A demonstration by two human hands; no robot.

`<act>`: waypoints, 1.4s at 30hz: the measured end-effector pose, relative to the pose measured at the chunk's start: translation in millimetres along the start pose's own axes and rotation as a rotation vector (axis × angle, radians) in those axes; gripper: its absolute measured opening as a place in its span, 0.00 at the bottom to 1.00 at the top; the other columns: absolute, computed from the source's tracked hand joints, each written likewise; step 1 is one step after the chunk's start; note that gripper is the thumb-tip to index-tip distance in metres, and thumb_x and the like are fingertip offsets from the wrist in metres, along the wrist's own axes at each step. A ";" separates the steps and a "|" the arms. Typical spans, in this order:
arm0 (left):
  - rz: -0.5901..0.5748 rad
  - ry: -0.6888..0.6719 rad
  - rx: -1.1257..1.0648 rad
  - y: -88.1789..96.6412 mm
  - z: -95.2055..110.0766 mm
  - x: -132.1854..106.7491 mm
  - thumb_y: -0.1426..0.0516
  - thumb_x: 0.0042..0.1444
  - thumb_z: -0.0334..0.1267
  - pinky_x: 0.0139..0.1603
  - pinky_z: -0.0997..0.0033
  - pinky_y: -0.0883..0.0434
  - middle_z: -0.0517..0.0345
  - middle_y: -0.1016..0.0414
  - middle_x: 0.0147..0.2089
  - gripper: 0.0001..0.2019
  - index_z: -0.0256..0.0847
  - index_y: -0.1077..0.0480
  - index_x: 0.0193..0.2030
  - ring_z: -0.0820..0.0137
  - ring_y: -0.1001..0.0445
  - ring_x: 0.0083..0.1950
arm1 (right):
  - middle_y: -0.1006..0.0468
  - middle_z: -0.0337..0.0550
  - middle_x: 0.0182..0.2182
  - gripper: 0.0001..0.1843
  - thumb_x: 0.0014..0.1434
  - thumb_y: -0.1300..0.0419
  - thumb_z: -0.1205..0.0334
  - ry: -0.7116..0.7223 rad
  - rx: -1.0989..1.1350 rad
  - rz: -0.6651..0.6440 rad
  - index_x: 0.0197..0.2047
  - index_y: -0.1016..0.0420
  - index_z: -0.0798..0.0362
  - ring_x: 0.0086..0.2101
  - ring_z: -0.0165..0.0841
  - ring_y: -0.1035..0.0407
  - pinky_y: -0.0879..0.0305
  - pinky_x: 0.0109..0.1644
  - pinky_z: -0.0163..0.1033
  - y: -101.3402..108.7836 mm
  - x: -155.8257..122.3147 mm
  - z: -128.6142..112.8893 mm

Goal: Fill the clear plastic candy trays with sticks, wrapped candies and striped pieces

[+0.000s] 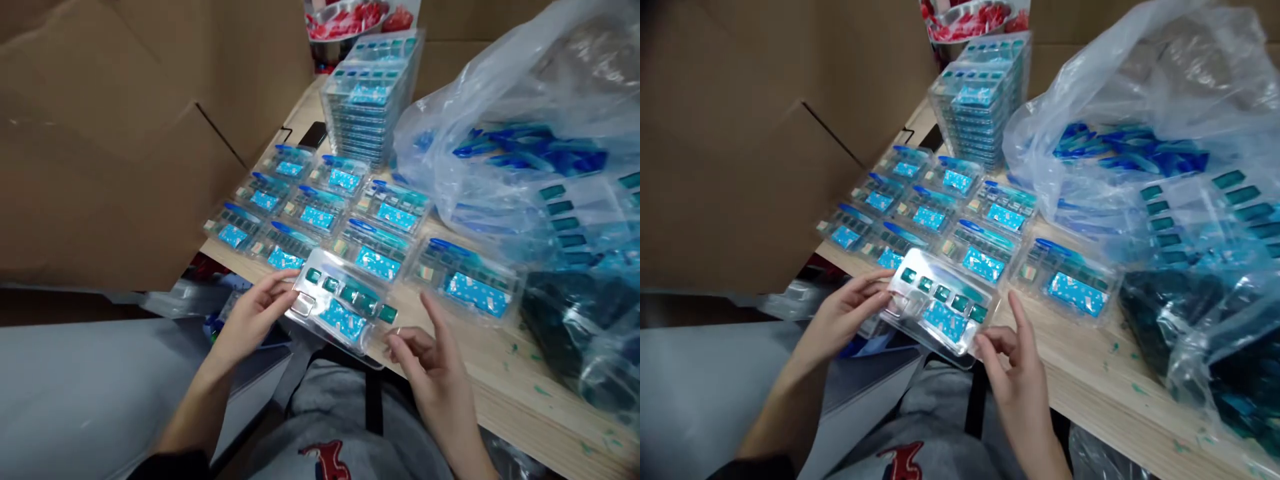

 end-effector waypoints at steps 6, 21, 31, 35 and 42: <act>-0.042 -0.201 0.585 -2.9 -20.9 2.8 0.47 0.65 0.41 0.48 0.63 0.27 0.53 0.24 0.45 0.15 0.43 0.28 0.55 0.64 0.24 0.44 | 0.22 0.41 0.28 0.22 0.69 0.48 0.58 -0.008 -0.444 -0.155 0.63 0.31 0.58 0.24 0.34 0.27 0.31 0.28 0.36 -17.2 1.0 17.0; -0.072 -0.392 1.003 -9.8 -12.0 21.8 0.55 0.69 0.53 0.50 0.55 0.26 0.48 0.24 0.46 0.22 0.41 0.27 0.51 0.56 0.24 0.49 | 0.24 0.45 0.34 0.22 0.72 0.50 0.60 -0.024 -0.318 -0.274 0.65 0.32 0.58 0.32 0.37 0.27 0.30 0.38 0.39 -8.0 -2.1 24.9; -0.236 -0.889 0.863 -107.1 82.1 55.6 0.51 0.70 0.44 0.50 0.60 0.27 0.51 0.23 0.46 0.13 0.42 0.28 0.50 0.61 0.25 0.49 | 0.24 0.47 0.33 0.28 0.75 0.58 0.48 0.041 -0.340 -0.115 0.61 0.30 0.58 0.32 0.36 0.26 0.29 0.37 0.38 33.0 -10.7 2.7; -0.536 -0.955 0.858 -226.5 119.3 85.6 0.49 0.68 0.33 0.54 0.59 0.27 0.51 0.22 0.47 0.11 0.38 0.27 0.48 0.63 0.25 0.51 | 0.23 0.48 0.34 0.30 0.75 0.60 0.46 0.028 -0.355 -0.028 0.57 0.26 0.58 0.33 0.37 0.25 0.29 0.38 0.40 58.2 -10.5 -6.3; -0.669 -0.861 1.051 -379.2 109.1 102.9 0.33 0.54 0.36 0.69 0.31 0.47 0.29 0.54 0.75 0.40 0.34 0.45 0.71 0.37 0.55 0.75 | 0.24 0.45 0.33 0.24 0.76 0.59 0.51 -0.008 -0.338 0.066 0.57 0.27 0.53 0.32 0.37 0.25 0.29 0.36 0.39 82.9 -10.9 5.3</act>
Point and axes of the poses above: each hand's wrist, its own x-axis towards the middle knuckle, its own y-axis out of the back of the hand, z = x × y, the point moved 5 cm from there along x, towards the middle knuckle
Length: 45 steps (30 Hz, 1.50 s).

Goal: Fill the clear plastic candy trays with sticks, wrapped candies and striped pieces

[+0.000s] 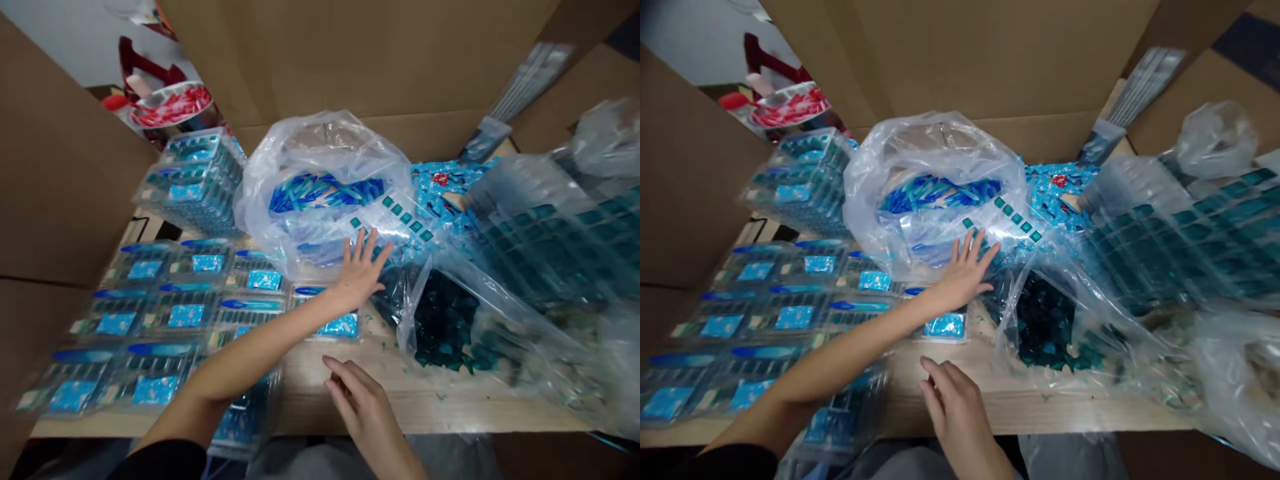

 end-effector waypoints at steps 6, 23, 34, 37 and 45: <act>-0.125 0.057 0.059 -13.1 -24.0 23.0 0.31 0.48 0.31 0.68 0.24 0.56 0.32 0.63 0.77 0.48 0.36 0.48 0.73 0.35 0.65 0.76 | 0.23 0.43 0.36 0.17 0.74 0.53 0.60 0.016 0.009 -0.041 0.60 0.30 0.47 0.35 0.36 0.25 0.28 0.40 0.38 10.0 3.0 16.2; 0.242 -0.178 -0.190 56.1 -31.8 -46.3 0.51 0.63 0.23 0.70 0.39 0.41 0.41 0.38 0.70 0.19 0.38 0.31 0.58 0.52 0.43 0.73 | 0.19 0.49 0.41 0.16 0.70 0.45 0.57 -0.162 0.146 0.238 0.55 0.23 0.52 0.38 0.39 0.22 0.23 0.43 0.41 38.0 25.4 22.3; 0.293 0.466 -1.349 45.4 -68.4 -181.5 0.43 0.62 0.45 0.52 0.54 0.20 0.46 0.25 0.60 0.25 0.46 0.40 0.65 0.58 0.22 0.56 | 0.18 0.45 0.38 0.24 0.65 0.39 0.53 -0.274 0.514 0.361 0.61 0.34 0.50 0.32 0.35 0.23 0.23 0.39 0.42 32.1 52.5 20.0; 0.318 0.570 -1.178 40.7 -83.7 -200.2 0.42 0.61 0.43 0.49 0.59 0.19 0.48 0.22 0.56 0.20 0.43 0.33 0.58 0.62 0.21 0.52 | 0.19 0.42 0.35 0.25 0.63 0.38 0.53 -0.298 0.478 0.404 0.60 0.36 0.50 0.28 0.33 0.25 0.25 0.35 0.41 38.5 46.5 26.0; 0.265 0.542 -1.002 36.3 -87.4 -196.0 0.44 0.62 0.38 0.40 0.66 0.20 0.52 0.19 0.47 0.17 0.41 0.29 0.56 0.70 0.20 0.38 | 0.21 0.39 0.28 0.18 0.64 0.37 0.46 -0.318 0.374 0.393 0.49 0.26 0.50 0.26 0.33 0.25 0.28 0.30 0.37 44.4 36.2 22.6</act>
Point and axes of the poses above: each hand's wrist, its own x-axis towards the middle knuckle, its own y-axis out of the back of the hand, z = x × y, the point moved 5 cm from there along x, towards the middle knuckle
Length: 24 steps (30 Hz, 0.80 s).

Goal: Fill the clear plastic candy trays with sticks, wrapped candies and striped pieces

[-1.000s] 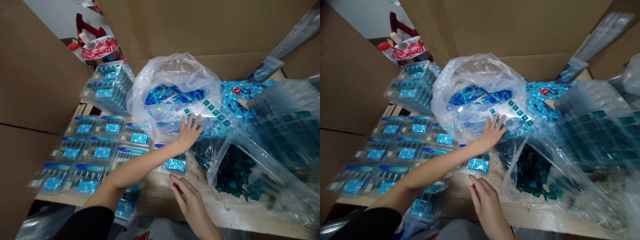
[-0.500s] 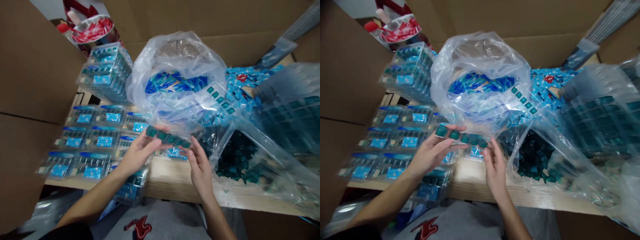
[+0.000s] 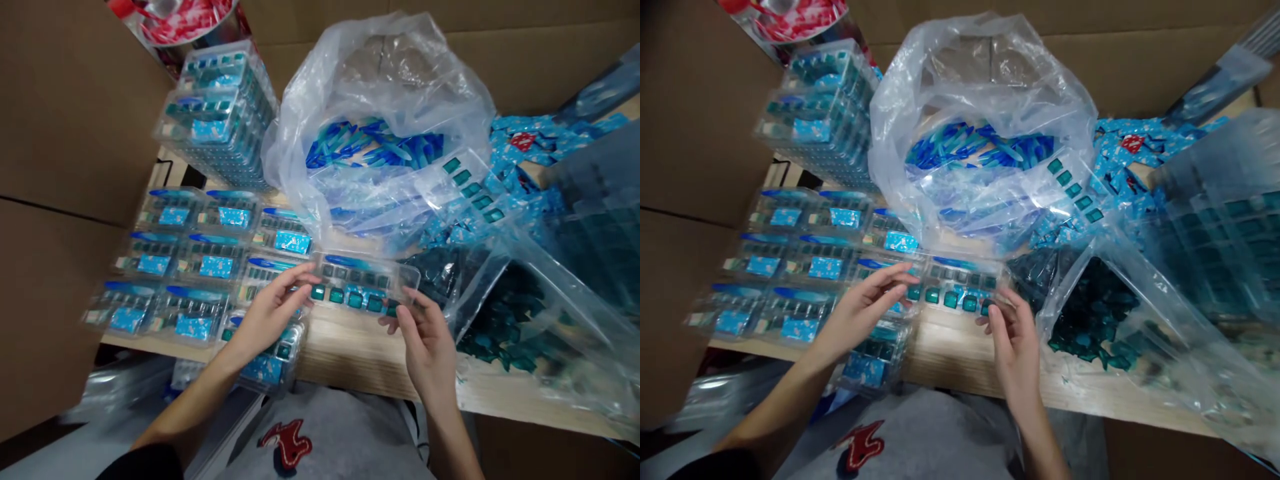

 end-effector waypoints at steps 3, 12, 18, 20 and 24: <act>0.009 -0.092 0.123 11.1 16.2 2.0 0.46 0.64 0.38 0.40 0.69 0.22 0.56 0.19 0.44 0.16 0.43 0.28 0.57 0.71 0.22 0.36 | 0.18 0.46 0.41 0.19 0.68 0.41 0.43 0.025 0.014 -0.187 0.43 0.19 0.48 0.37 0.36 0.23 0.26 0.38 0.37 1.8 -7.8 -8.4; -0.498 -0.292 0.390 -25.7 52.8 4.4 0.51 0.69 0.36 0.57 0.62 0.27 0.54 0.24 0.58 0.18 0.50 0.31 0.62 0.65 0.26 0.59 | 0.21 0.39 0.39 0.27 0.65 0.38 0.61 -0.158 0.212 -0.480 0.65 0.34 0.40 0.28 0.29 0.26 0.27 0.29 0.31 -32.1 -22.3 -11.9; -0.073 -0.045 0.185 6.8 16.5 -13.7 0.45 0.64 0.41 0.49 0.62 0.21 0.52 0.24 0.56 0.18 0.46 0.33 0.60 0.65 0.22 0.51 | 0.21 0.40 0.41 0.21 0.67 0.41 0.64 -0.083 0.355 -0.059 0.62 0.34 0.41 0.32 0.31 0.22 0.19 0.36 0.39 -17.2 -24.0 -4.2; -0.120 0.054 0.147 7.4 0.9 -20.1 0.43 0.62 0.41 0.39 0.66 0.20 0.53 0.23 0.52 0.20 0.45 0.34 0.61 0.67 0.21 0.41 | 0.22 0.40 0.43 0.19 0.67 0.40 0.62 -0.060 0.358 0.035 0.60 0.34 0.43 0.36 0.33 0.21 0.19 0.42 0.42 -16.6 -23.2 0.9; -0.092 -0.059 0.290 -0.7 -9.9 -5.1 0.46 0.64 0.37 0.32 0.70 0.22 0.52 0.23 0.49 0.16 0.44 0.31 0.58 0.73 0.24 0.31 | 0.23 0.42 0.43 0.19 0.66 0.39 0.59 0.007 0.198 0.104 0.59 0.34 0.44 0.39 0.34 0.22 0.21 0.44 0.44 -21.5 -17.9 10.9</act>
Point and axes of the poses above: each hand's wrist, its own x-axis towards the middle knuckle, its own y-axis out of the back of the hand, z = x × y, the point moved 5 cm from there along x, towards the middle knuckle
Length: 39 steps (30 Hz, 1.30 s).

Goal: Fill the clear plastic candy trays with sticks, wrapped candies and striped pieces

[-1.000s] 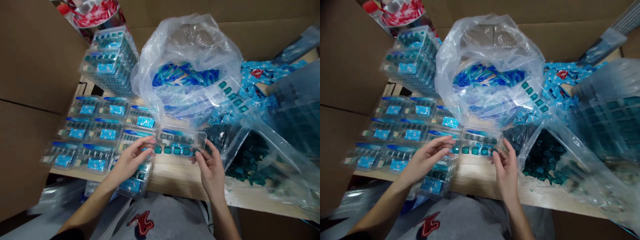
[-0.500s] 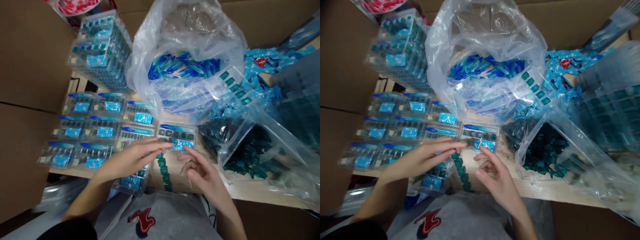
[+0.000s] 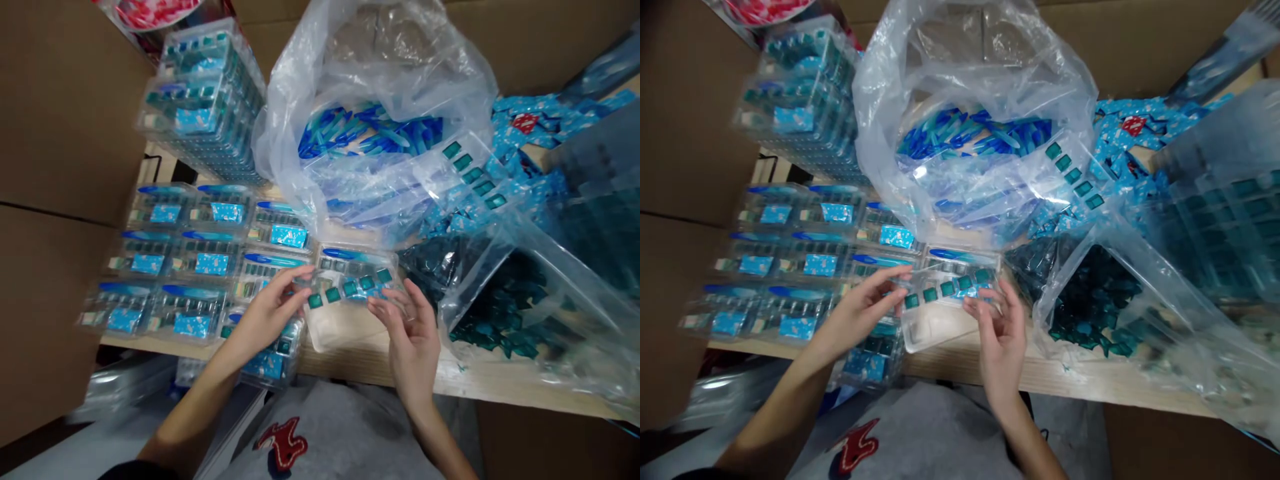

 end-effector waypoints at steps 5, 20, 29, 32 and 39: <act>0.099 -0.234 0.303 -12.1 3.7 41.5 0.49 0.66 0.33 0.52 0.64 0.24 0.53 0.23 0.50 0.12 0.43 0.27 0.52 0.67 0.23 0.50 | 0.28 0.52 0.48 0.21 0.69 0.44 0.54 0.241 -0.615 -0.044 0.63 0.32 0.48 0.45 0.43 0.29 0.28 0.49 0.54 3.7 1.6 -2.8; 0.103 -0.765 0.720 -79.3 120.4 120.3 0.47 0.65 0.29 0.61 0.51 0.31 0.40 0.29 0.61 0.16 0.38 0.31 0.58 0.53 0.30 0.62 | 0.39 0.63 0.59 0.19 0.74 0.53 0.61 0.561 -0.973 -0.080 0.63 0.36 0.56 0.59 0.52 0.39 0.29 0.54 0.57 -11.2 -17.1 -11.0; -0.083 -0.854 0.637 -157.6 135.4 214.0 0.53 0.63 0.23 0.69 0.44 0.41 0.39 0.36 0.69 0.22 0.38 0.30 0.59 0.53 0.40 0.72 | 0.31 0.59 0.55 0.17 0.71 0.50 0.70 0.550 -0.694 -0.106 0.61 0.33 0.54 0.55 0.43 0.31 0.25 0.52 0.47 7.5 -25.1 -21.8; -0.006 -0.859 0.561 -133.2 134.5 215.9 0.52 0.64 0.25 0.63 0.52 0.33 0.41 0.25 0.60 0.15 0.37 0.27 0.49 0.57 0.28 0.62 | 0.29 0.57 0.54 0.17 0.71 0.50 0.70 0.542 -0.643 -0.092 0.59 0.30 0.52 0.53 0.42 0.30 0.25 0.52 0.46 11.8 -22.2 -20.6; 0.314 -0.808 0.150 -27.2 136.6 143.9 0.51 0.68 0.34 0.53 0.62 0.24 0.48 0.20 0.49 0.06 0.41 0.35 0.47 0.66 0.21 0.51 | 0.25 0.51 0.51 0.14 0.72 0.48 0.65 0.504 -0.481 -0.089 0.58 0.29 0.48 0.51 0.37 0.27 0.25 0.53 0.42 10.7 -4.2 -30.3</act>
Point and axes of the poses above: each hand's wrist, its own x-axis towards the middle knuckle, its own y-axis out of the back of the hand, z = x × y, the point moved 5 cm from there along x, towards the middle knuckle
